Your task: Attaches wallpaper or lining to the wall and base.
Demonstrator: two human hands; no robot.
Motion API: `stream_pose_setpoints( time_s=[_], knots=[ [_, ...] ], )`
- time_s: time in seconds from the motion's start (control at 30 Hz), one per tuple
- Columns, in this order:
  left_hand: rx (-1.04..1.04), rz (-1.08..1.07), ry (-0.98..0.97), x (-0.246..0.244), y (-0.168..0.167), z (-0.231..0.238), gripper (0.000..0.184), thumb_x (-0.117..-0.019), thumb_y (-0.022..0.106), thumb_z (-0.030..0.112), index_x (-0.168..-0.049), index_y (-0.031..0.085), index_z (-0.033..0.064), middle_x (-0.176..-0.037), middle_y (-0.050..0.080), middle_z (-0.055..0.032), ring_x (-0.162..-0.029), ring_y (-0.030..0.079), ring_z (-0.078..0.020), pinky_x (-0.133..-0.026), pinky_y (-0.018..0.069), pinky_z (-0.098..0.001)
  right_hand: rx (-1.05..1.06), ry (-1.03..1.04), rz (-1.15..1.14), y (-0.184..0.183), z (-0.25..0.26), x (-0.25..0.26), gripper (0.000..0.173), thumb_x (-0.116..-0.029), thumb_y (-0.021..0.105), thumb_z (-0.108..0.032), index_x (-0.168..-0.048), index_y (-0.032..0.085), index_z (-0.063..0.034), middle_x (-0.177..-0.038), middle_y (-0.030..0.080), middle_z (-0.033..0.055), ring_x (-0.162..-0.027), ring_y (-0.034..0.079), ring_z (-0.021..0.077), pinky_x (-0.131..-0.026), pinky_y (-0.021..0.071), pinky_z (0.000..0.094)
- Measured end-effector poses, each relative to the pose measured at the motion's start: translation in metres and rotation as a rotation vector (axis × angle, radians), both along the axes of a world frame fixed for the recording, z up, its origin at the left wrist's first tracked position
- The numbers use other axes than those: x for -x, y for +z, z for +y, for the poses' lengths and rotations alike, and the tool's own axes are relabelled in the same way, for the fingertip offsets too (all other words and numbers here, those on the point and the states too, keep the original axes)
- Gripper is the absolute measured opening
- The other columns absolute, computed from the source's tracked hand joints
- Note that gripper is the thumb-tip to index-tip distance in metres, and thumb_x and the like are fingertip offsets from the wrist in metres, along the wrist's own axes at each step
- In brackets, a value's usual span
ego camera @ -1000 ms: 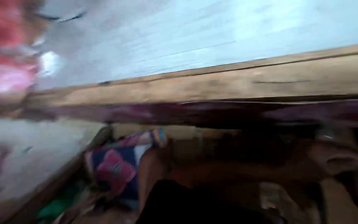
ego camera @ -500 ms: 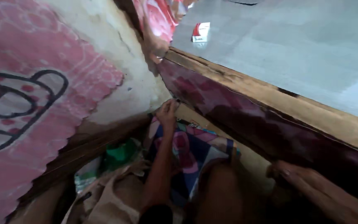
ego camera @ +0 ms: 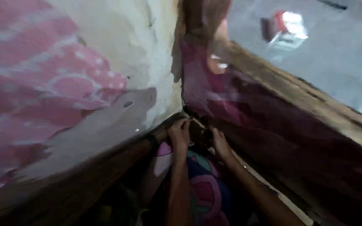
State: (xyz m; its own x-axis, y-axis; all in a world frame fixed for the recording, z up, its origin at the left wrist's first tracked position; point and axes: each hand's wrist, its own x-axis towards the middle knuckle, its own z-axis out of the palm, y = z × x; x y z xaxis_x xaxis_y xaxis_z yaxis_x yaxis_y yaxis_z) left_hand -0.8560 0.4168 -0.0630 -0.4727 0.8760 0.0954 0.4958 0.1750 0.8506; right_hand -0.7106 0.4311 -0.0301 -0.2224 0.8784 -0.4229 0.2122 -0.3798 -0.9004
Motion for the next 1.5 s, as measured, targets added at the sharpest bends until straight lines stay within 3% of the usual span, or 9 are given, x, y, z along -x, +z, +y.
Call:
stream_pose_setpoints(
  time_s=[0.13, 0.3, 0.37, 0.5, 0.63, 0.77, 1.2, 1.33, 1.5],
  knots=[
    [0.001, -0.075, 0.054, 0.006, -0.002, 0.001, 0.015, -0.0961, 0.068, 0.009, -0.104, 0.077, -0.0003, -0.100, 0.076, -0.0145, -0.091, 0.074, -0.0193, -0.087, 0.0592, -0.0364, 0.118, -0.145, 0.009, -0.032, 0.018, 0.041, 0.049, -0.1129, 0.029, -0.031, -0.110, 0.066, 0.0011, -0.086, 0.064, 0.0044, -0.074, 0.060, 0.0097, -0.068, 0.0529, 0.0306],
    [-0.009, -0.155, 0.095, 0.006, -0.004, -0.003, 0.012, -0.0938, 0.072, 0.010, -0.102, 0.078, 0.0031, -0.097, 0.077, -0.0089, -0.089, 0.073, -0.0124, -0.085, 0.0585, -0.0322, 0.090, -0.146, 0.058, -0.059, 0.024, 0.054, 0.052, -0.1123, 0.029, -0.035, -0.099, 0.068, -0.0027, -0.073, 0.062, 0.0013, -0.065, 0.060, 0.0086, -0.062, 0.0530, 0.0289],
    [0.014, -0.163, 0.091, 0.006, -0.004, -0.004, 0.011, -0.0944, 0.072, 0.010, -0.102, 0.078, 0.0055, -0.096, 0.077, -0.0063, -0.087, 0.072, -0.0100, -0.083, 0.0585, -0.0308, 0.088, -0.119, 0.072, -0.061, 0.024, 0.056, 0.053, -0.1123, 0.026, -0.037, -0.098, 0.066, -0.0052, -0.072, 0.060, 0.0002, -0.065, 0.058, 0.0079, -0.061, 0.0520, 0.0279],
    [0.042, -0.111, 0.088, 0.006, -0.005, -0.003, 0.011, -0.0953, 0.072, 0.013, -0.102, 0.079, 0.0077, -0.094, 0.077, -0.0041, -0.086, 0.072, -0.0101, -0.084, 0.0571, -0.0329, 0.068, -0.078, 0.005, -0.061, 0.023, 0.059, 0.051, -0.1119, 0.033, -0.038, -0.100, 0.070, -0.0052, -0.075, 0.062, 0.0022, -0.068, 0.059, 0.0093, -0.065, 0.0527, 0.0299],
    [0.132, -0.083, 0.077, 0.005, 0.001, -0.003, 0.016, -0.0973, 0.067, 0.010, -0.107, 0.077, 0.0033, -0.101, 0.077, -0.0127, -0.096, 0.072, -0.0248, -0.092, 0.0537, -0.0476, 0.129, -0.080, -0.023, -0.064, 0.024, 0.060, 0.045, -0.1135, 0.027, -0.023, -0.100, 0.062, 0.0022, -0.071, 0.057, 0.0016, -0.058, 0.054, 0.0070, -0.056, 0.0492, 0.0242],
    [0.079, -0.089, 0.116, 0.002, 0.000, -0.004, 0.012, -0.0961, 0.070, 0.012, -0.103, 0.079, 0.0066, -0.093, 0.078, -0.0049, -0.085, 0.073, -0.0120, -0.083, 0.0576, -0.0342, 0.103, -0.040, -0.064, -0.064, 0.023, 0.057, 0.053, -0.1132, 0.025, -0.030, -0.094, 0.066, -0.0018, -0.068, 0.055, 0.0004, -0.059, 0.052, 0.0079, -0.057, 0.0477, 0.0264],
    [0.107, -0.069, 0.103, 0.002, -0.001, -0.002, 0.010, -0.0939, 0.074, 0.014, -0.101, 0.080, 0.0107, -0.090, 0.078, -0.0004, -0.080, 0.072, -0.0061, -0.078, 0.0575, -0.0293, 0.062, -0.085, 0.040, -0.070, 0.024, 0.056, 0.055, -0.1117, 0.023, -0.031, -0.083, 0.065, -0.0079, -0.062, 0.054, -0.0011, -0.055, 0.051, 0.0089, -0.053, 0.0455, 0.0281],
    [0.106, -0.089, 0.102, 0.002, -0.002, -0.002, 0.010, -0.0934, 0.075, 0.013, -0.101, 0.080, 0.0104, -0.092, 0.078, -0.0015, -0.083, 0.073, -0.0069, -0.081, 0.0583, -0.0301, 0.068, -0.081, 0.020, -0.069, 0.024, 0.056, 0.056, -0.1121, 0.024, -0.034, -0.085, 0.065, -0.0082, -0.064, 0.054, 0.0003, -0.057, 0.052, 0.0105, -0.054, 0.0460, 0.0297],
    [0.108, -0.103, 0.105, 0.002, -0.002, -0.002, 0.009, -0.0929, 0.075, 0.013, -0.100, 0.081, 0.0107, -0.090, 0.078, -0.0005, -0.081, 0.072, -0.0048, -0.078, 0.0577, -0.0267, 0.038, -0.087, -0.005, -0.068, 0.024, 0.056, 0.054, -0.1124, 0.026, -0.032, -0.086, 0.066, -0.0073, -0.065, 0.055, 0.0012, -0.059, 0.053, 0.0109, -0.056, 0.0469, 0.0306]
  ],
)
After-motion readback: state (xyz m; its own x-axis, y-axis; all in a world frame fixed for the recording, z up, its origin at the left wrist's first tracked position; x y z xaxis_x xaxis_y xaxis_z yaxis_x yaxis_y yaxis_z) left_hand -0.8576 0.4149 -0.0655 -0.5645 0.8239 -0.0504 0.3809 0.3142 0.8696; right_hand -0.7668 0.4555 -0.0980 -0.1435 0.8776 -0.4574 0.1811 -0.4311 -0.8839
